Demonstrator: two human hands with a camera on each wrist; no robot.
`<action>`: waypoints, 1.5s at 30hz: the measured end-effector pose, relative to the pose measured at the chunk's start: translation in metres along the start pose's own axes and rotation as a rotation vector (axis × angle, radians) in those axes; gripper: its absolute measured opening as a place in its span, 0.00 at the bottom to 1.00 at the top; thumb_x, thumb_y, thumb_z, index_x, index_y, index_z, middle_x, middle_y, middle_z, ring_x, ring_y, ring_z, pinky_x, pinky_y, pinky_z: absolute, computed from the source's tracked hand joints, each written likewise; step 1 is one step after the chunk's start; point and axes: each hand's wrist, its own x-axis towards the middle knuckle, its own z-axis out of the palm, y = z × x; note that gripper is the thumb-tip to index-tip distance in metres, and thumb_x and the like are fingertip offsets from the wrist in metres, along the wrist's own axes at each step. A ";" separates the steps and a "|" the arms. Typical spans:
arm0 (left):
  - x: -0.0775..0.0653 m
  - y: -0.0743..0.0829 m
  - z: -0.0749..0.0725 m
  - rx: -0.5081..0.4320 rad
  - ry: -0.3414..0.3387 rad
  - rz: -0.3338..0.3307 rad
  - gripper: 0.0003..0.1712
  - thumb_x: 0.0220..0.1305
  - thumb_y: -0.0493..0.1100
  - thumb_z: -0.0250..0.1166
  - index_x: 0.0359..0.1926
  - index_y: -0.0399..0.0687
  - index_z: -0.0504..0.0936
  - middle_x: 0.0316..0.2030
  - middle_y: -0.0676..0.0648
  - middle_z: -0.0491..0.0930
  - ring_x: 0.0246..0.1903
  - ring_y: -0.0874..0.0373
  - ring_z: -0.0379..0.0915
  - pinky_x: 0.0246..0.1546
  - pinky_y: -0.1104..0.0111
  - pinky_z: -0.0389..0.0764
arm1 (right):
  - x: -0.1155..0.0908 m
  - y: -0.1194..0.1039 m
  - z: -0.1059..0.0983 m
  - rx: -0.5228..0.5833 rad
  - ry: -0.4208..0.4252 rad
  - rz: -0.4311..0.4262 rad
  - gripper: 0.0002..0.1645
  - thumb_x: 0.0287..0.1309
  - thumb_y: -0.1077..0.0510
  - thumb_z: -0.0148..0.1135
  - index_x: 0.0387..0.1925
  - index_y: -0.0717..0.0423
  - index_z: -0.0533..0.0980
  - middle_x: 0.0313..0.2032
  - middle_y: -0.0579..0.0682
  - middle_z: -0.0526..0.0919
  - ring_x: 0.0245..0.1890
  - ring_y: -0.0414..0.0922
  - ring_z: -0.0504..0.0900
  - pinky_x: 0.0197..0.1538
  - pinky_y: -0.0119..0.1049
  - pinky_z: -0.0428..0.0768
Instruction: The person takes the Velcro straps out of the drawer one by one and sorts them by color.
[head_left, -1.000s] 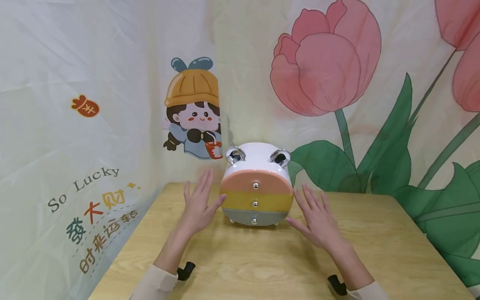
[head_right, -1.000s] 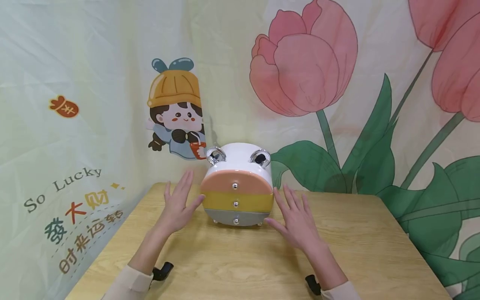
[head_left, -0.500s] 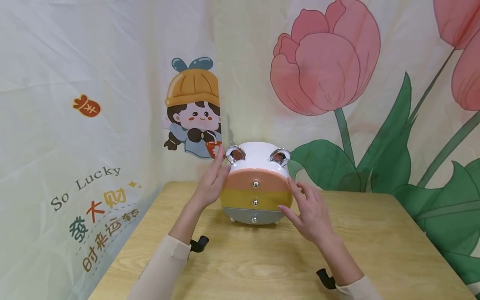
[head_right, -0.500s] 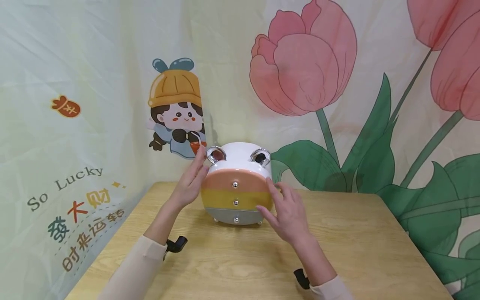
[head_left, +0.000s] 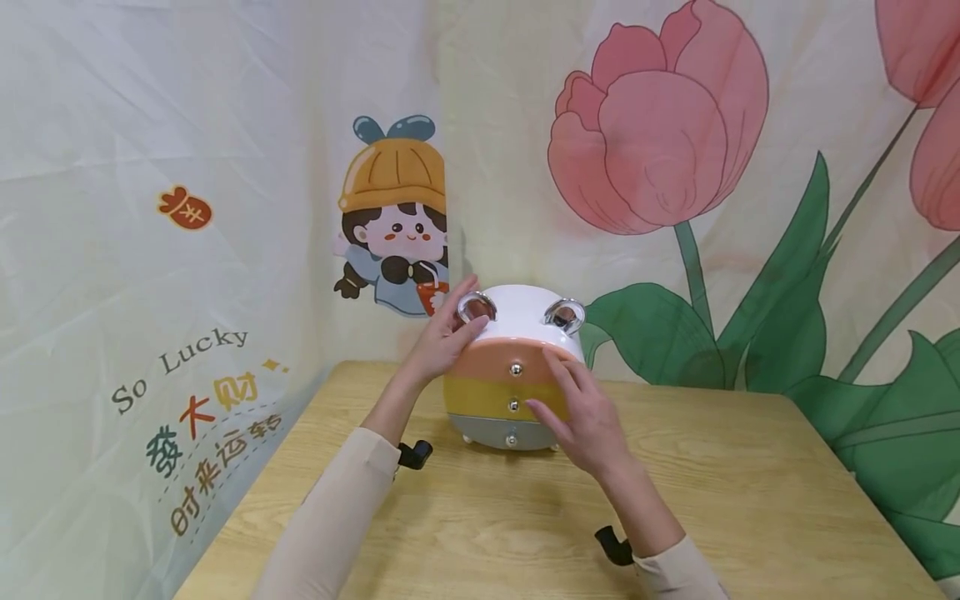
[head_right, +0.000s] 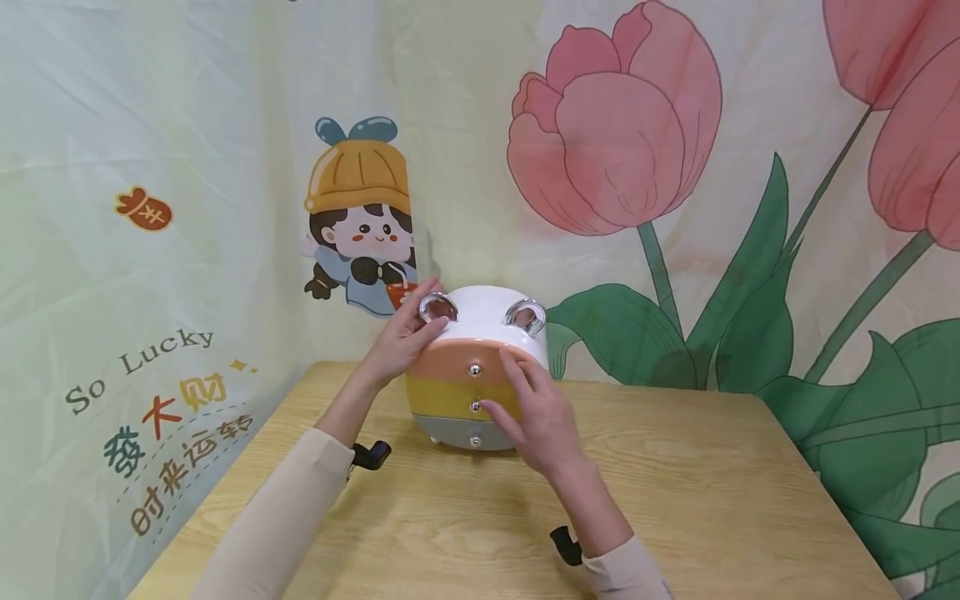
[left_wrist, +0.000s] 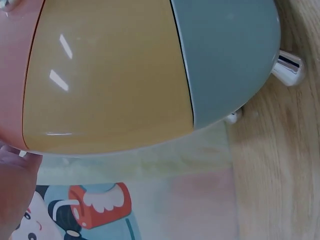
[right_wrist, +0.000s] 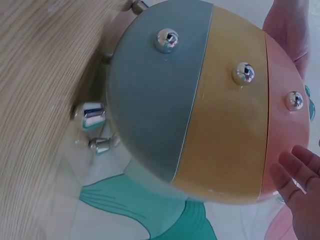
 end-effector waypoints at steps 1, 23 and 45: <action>0.000 -0.001 0.000 -0.001 0.000 0.001 0.40 0.75 0.52 0.64 0.80 0.78 0.55 0.81 0.48 0.56 0.69 0.46 0.70 0.70 0.45 0.70 | 0.001 -0.001 0.002 0.003 0.001 0.004 0.50 0.62 0.47 0.74 0.80 0.46 0.61 0.67 0.53 0.74 0.62 0.53 0.78 0.58 0.51 0.84; 0.001 -0.009 -0.005 -0.110 -0.075 -0.042 0.34 0.75 0.46 0.65 0.75 0.72 0.63 0.54 0.44 0.76 0.46 0.51 0.77 0.42 0.68 0.80 | 0.014 -0.003 0.019 0.003 0.045 -0.036 0.39 0.63 0.51 0.74 0.73 0.47 0.71 0.62 0.52 0.79 0.62 0.52 0.77 0.57 0.47 0.85; -0.001 -0.004 -0.007 -0.112 -0.103 -0.047 0.35 0.75 0.46 0.64 0.77 0.59 0.60 0.54 0.45 0.75 0.49 0.50 0.77 0.45 0.65 0.81 | 0.028 -0.005 0.039 0.116 0.205 -0.154 0.21 0.53 0.63 0.78 0.51 0.55 0.87 0.38 0.49 0.88 0.31 0.41 0.80 0.34 0.31 0.83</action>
